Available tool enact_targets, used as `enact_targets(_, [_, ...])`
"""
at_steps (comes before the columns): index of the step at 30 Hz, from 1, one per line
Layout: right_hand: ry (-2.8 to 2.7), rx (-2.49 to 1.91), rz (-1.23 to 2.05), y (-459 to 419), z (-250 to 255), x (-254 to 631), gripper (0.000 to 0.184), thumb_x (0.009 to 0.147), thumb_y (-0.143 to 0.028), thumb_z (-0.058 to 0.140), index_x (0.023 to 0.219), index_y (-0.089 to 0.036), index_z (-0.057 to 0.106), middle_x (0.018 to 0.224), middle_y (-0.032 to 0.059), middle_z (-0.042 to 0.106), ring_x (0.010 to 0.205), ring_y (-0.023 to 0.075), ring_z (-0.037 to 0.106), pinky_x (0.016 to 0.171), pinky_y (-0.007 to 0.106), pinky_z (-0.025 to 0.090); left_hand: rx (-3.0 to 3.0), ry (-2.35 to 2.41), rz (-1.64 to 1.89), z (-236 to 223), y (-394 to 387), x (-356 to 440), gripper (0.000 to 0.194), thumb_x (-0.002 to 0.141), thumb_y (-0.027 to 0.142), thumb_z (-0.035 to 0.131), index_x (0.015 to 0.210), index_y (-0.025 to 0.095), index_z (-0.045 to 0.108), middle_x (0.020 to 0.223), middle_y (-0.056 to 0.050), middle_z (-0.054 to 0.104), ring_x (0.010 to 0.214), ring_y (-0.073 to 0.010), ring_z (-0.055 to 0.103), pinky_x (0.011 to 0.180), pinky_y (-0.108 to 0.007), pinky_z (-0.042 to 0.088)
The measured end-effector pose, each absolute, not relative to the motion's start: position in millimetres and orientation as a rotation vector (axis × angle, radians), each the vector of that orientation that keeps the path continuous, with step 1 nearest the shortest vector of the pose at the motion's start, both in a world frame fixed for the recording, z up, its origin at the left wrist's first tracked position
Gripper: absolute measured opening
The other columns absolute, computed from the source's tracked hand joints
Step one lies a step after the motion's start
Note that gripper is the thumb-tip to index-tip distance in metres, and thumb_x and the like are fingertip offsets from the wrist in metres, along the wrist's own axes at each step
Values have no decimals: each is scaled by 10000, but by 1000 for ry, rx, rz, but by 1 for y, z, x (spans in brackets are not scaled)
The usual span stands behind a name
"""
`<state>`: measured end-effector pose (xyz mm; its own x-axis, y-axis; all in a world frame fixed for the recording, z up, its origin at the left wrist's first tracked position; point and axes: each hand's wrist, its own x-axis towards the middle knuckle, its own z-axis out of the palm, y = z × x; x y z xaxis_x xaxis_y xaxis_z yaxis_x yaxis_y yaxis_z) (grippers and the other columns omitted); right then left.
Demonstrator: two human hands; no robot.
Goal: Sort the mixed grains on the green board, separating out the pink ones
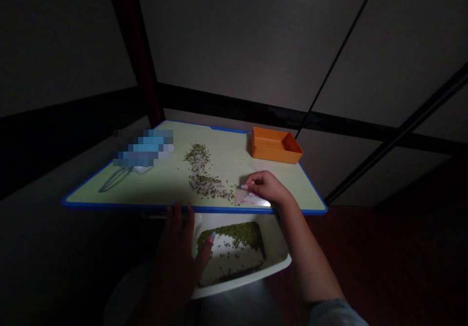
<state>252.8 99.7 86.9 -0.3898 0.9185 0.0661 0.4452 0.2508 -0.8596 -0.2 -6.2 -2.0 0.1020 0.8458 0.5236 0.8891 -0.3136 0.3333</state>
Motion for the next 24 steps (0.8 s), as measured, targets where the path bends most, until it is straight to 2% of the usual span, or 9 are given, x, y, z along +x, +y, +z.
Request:
enact_targets(10, [-1944,-1178,1196,99,88,255,173,745,-299,671,677,-144,634,558,-19,593,519,94,512,530,226,396,-2296,-1825,-1047,-1,-6,0,757,829,461,457,1462,161,170,1568,-182,91,1441,-344,101,1097,-563,307])
enact_targets(17, [-1934,-1186,1028,100,87,252,176,747,-292,653,675,-134,622,576,-28,543,546,81,466,524,199,351,-2295,-1844,-1040,0,-6,1,762,834,472,447,1461,138,171,1570,-185,67,1445,-338,89,1109,-558,284])
enact_targets(24, [-1981,-1212,967,99,89,245,224,777,-334,629,679,-134,615,551,-32,530,519,77,442,513,197,328,-2291,-1816,-1034,-1,-7,0,772,835,454,462,1470,170,129,1575,-168,51,1449,-326,71,1109,-547,293])
